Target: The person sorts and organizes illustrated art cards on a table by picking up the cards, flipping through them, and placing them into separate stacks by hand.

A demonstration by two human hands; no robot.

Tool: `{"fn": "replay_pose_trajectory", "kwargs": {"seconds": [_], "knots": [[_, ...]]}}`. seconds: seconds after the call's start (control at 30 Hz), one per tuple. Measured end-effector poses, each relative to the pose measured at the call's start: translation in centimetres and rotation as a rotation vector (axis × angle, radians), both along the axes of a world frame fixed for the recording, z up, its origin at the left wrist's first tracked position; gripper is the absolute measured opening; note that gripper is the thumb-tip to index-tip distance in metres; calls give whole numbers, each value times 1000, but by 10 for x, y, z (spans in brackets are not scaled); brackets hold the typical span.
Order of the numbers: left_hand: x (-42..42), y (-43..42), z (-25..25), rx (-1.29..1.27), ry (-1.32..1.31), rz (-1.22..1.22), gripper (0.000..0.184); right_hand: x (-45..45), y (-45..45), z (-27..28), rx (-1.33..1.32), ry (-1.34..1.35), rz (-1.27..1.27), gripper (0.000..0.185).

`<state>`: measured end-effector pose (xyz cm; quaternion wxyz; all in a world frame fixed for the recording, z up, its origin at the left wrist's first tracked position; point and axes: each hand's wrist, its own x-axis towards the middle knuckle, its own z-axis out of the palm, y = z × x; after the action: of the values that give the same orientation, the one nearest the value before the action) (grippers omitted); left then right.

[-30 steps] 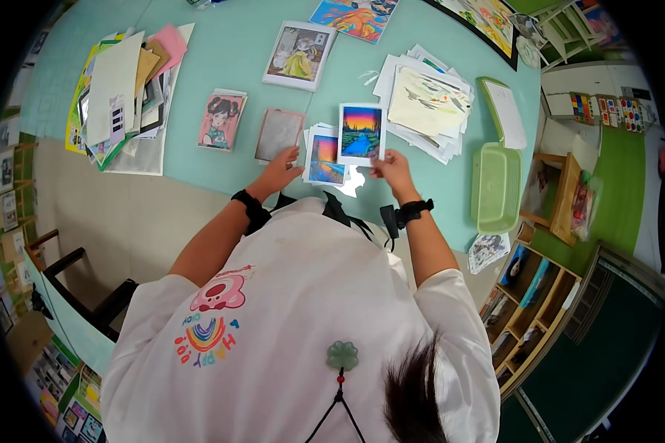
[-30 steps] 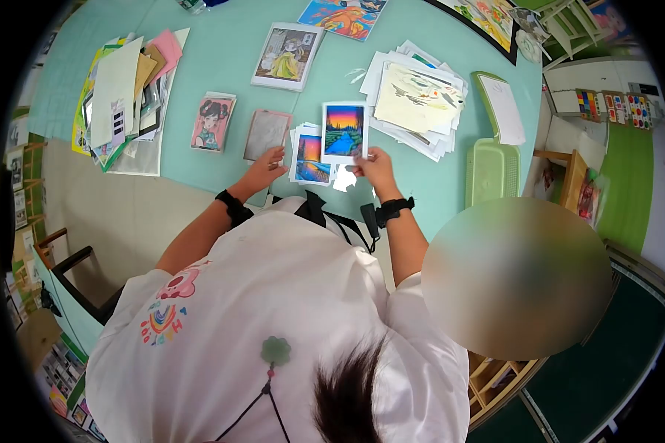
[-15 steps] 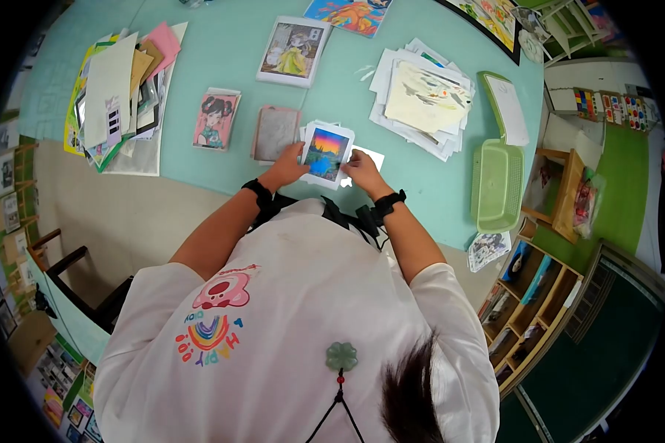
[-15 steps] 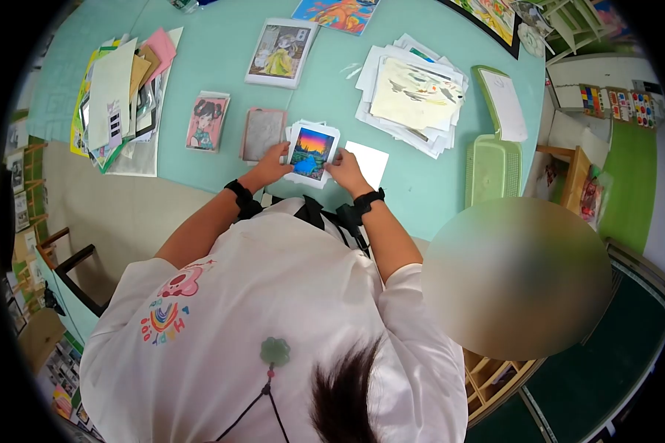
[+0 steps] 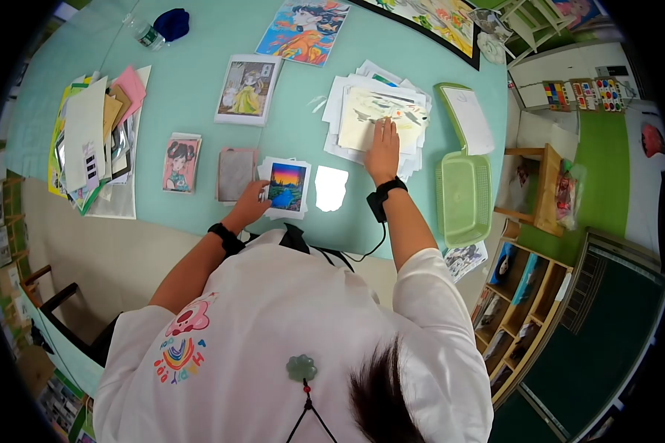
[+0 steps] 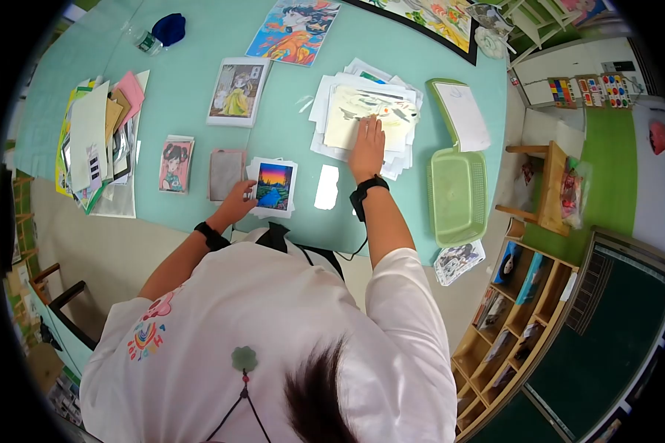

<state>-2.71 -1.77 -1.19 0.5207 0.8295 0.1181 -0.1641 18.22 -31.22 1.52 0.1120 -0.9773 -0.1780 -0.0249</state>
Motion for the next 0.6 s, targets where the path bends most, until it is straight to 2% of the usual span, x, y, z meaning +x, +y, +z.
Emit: {"fn": "replay_pose_trajectory", "kwargs": {"seconds": [0.03,0.07,0.2,0.3,0.4,0.5,0.53,0.6], "knots": [[1,0,0,-16,12,7,50,7,-8,-4,-79,8,19,63],[2,0,1,0,22,-7,46,9,-17,-9,-96,157,15,66],[4,4,4,-103,28,19,41,4,-37,-15,-131,197,86,67],[8,4,13,-140,88,-12,39,-1,-49,-18,16,89,198,47],[20,2,27,-137,109,-34,38,-1,-52,15,80,333,58,26],[29,-5,40,-178,35,-15,38,-16,-44,69,446,-113,-79,17],[35,-9,49,-194,18,-2,38,-20,-43,89,477,-82,-184,17],[46,-13,58,-217,-29,-13,39,-30,-45,118,771,-3,-246,20]]}}
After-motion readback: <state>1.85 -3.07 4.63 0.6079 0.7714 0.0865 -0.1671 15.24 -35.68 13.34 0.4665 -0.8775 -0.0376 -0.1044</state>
